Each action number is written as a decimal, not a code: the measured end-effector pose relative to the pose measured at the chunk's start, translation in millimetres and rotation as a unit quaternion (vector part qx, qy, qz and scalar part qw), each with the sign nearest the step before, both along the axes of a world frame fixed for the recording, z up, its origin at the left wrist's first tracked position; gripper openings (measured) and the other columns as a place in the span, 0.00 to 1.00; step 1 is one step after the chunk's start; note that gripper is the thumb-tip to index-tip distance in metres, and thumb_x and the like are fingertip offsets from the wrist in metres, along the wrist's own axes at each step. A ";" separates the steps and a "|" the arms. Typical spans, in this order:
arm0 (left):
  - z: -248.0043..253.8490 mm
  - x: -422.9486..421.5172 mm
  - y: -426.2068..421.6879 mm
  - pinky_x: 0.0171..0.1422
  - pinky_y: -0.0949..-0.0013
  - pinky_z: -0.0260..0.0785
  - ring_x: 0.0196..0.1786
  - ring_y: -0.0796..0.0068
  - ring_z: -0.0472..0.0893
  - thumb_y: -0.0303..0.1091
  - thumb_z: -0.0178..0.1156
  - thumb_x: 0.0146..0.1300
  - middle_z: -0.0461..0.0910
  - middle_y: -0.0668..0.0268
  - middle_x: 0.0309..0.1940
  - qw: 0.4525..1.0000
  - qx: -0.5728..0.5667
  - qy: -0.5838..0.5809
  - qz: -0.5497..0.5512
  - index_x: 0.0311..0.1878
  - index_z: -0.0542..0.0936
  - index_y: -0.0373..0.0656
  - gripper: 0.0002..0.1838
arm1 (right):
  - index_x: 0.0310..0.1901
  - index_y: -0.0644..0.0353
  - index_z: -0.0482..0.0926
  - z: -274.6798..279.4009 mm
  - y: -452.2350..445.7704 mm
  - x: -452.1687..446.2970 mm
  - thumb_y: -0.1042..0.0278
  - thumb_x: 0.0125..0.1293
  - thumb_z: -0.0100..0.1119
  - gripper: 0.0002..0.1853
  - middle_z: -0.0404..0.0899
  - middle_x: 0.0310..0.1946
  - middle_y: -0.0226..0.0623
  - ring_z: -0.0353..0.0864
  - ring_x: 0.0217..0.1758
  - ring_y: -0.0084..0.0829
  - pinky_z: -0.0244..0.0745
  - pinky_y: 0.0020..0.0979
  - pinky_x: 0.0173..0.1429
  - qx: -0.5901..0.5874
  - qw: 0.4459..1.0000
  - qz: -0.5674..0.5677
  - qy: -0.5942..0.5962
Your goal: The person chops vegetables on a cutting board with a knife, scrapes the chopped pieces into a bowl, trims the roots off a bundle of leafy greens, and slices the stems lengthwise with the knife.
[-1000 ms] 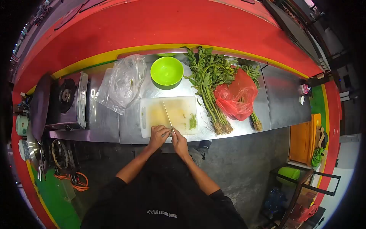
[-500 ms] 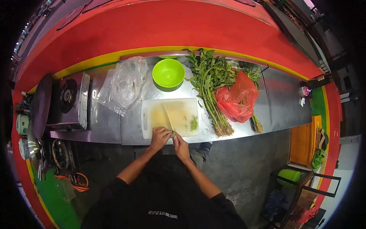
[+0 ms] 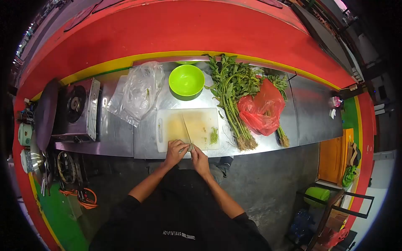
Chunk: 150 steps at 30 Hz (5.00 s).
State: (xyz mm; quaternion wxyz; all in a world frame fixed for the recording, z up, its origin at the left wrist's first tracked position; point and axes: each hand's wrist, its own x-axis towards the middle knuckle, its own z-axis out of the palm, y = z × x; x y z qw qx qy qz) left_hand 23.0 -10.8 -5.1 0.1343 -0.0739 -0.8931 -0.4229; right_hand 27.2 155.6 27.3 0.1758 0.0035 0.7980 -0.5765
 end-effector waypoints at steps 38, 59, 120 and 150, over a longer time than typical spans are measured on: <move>3.3 -2.7 2.0 0.49 0.61 0.63 0.41 0.68 0.81 0.32 0.69 0.60 0.81 0.69 0.32 1.000 -0.012 0.000 -0.004 0.42 0.86 0.45 0.08 | 0.66 0.63 0.76 -5.6 -9.7 -7.4 0.66 0.78 0.51 0.19 0.76 0.25 0.33 0.73 0.28 0.21 0.72 0.27 0.35 0.033 0.999 0.002 0.041; 5.5 -6.3 8.9 0.44 0.63 0.62 0.30 0.70 0.79 0.31 0.68 0.61 0.79 0.71 0.27 0.998 0.010 -0.029 0.052 0.39 0.87 0.47 0.05 | 0.65 0.63 0.77 1.9 15.3 8.7 0.62 0.77 0.55 0.20 0.83 0.31 0.34 0.78 0.33 0.21 0.75 0.28 0.41 0.047 0.999 0.013 0.010; 16.2 -20.0 13.3 0.83 0.46 0.41 0.81 0.56 0.53 0.58 0.69 0.56 0.58 0.54 0.77 0.983 -0.113 -0.099 -0.103 0.77 0.60 0.43 0.51 | 0.63 0.67 0.77 -28.4 90.8 -7.3 0.59 0.77 0.54 0.22 0.78 0.28 0.30 0.74 0.30 0.19 0.71 0.25 0.37 0.004 0.977 -0.210 0.030; 5.6 -52.0 43.4 0.78 0.43 0.45 0.74 0.54 0.62 0.55 0.72 0.56 0.69 0.57 0.66 0.998 -0.055 -0.021 -0.006 0.65 0.72 0.42 0.39 | 0.61 0.65 0.79 -10.8 78.1 -13.2 0.60 0.77 0.53 0.20 0.79 0.25 0.32 0.76 0.30 0.20 0.72 0.27 0.36 0.040 0.985 -0.168 0.007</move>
